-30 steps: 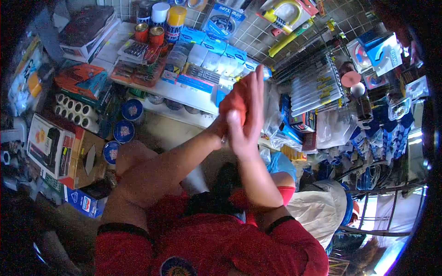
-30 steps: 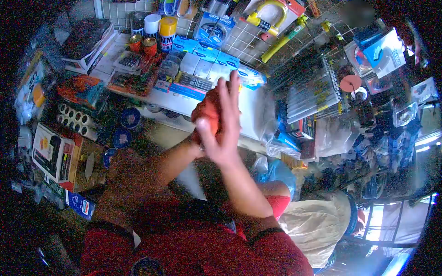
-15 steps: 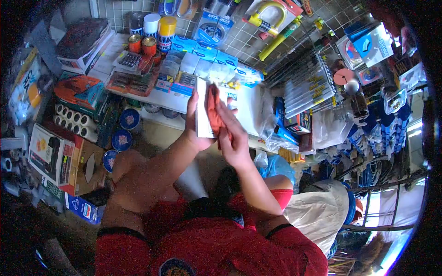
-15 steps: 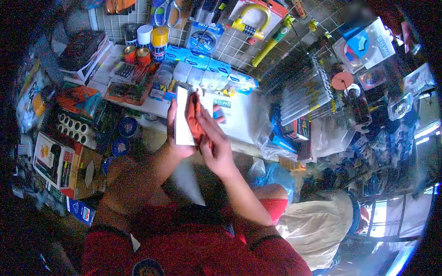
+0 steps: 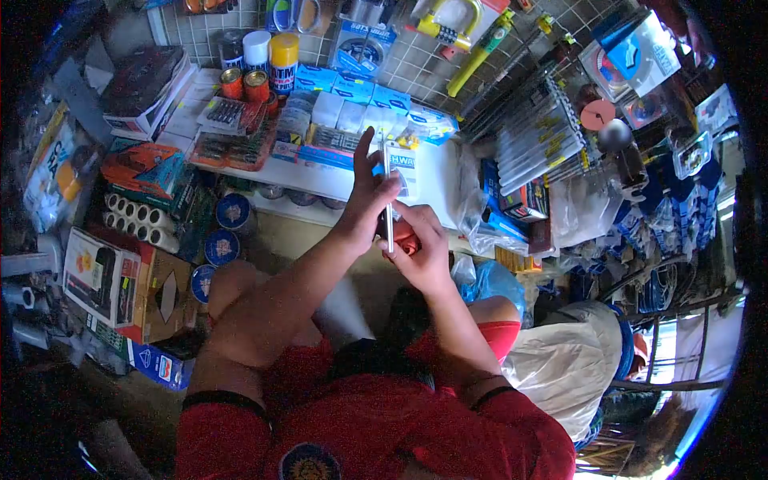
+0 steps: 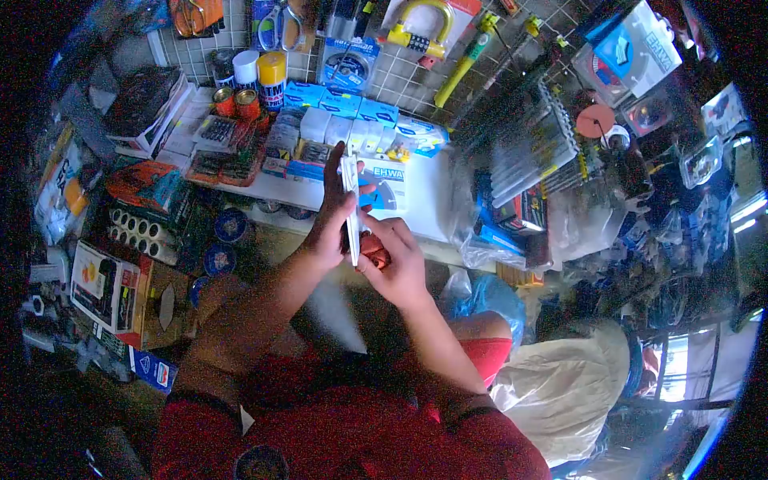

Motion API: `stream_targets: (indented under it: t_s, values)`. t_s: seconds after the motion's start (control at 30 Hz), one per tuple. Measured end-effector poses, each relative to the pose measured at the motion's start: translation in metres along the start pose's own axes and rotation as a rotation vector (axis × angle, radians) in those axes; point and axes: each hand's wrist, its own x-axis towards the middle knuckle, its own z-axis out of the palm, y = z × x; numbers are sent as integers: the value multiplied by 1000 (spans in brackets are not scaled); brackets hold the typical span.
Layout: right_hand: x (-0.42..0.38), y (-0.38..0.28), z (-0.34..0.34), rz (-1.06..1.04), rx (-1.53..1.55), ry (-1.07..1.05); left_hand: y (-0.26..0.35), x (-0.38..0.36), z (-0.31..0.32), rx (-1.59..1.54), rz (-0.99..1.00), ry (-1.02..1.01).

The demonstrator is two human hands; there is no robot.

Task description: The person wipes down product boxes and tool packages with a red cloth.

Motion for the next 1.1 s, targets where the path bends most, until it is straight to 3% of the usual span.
stream_targets:
  t_s: [0.1, 0.2, 0.3, 0.37, 0.43, 0.47, 0.6, 0.7, 0.83, 0.9, 0.97, 1.03, 1.1]
  values:
    - [-4, 4, 0, -71, -91, 57, -9, 3, -8, 131, 90, -41]
    - [-2, 12, -8, -23, 271, -55, -12, 5, -10, 188, 152, -72]
    - [4, 16, -22, -4, 278, -102, -9, 6, -9, 232, 172, -89]
    - [5, 5, -28, 17, 402, -130, -6, 6, -7, 91, 88, -100]
    - [4, -7, -30, 205, 561, -120, -5, 4, -7, 153, 69, -126]
    - [4, -3, -33, 149, 465, -176, -7, 3, -6, 200, 91, -145]
    - [-3, -5, -31, 231, 602, -140, -15, -1, -10, 274, 72, -211]
    - [-8, -3, -34, 402, 697, -215, -21, -1, -14, 333, 85, -252]
    - [-11, 6, -41, 137, 400, -212, -36, -6, -31, 449, 1, -248]
    - [-19, 15, -39, 279, 503, -227, -41, -6, -32, 485, -62, -209]
    - [-20, 20, -38, 282, 510, -183, -46, -2, -34, 592, -62, -234]
    - [-23, 25, -39, 37, 186, -95, -55, -1, -38, 546, -34, -222]
    - [-26, 19, -44, 105, 174, -60, -53, -3, -22, 480, -76, -177]
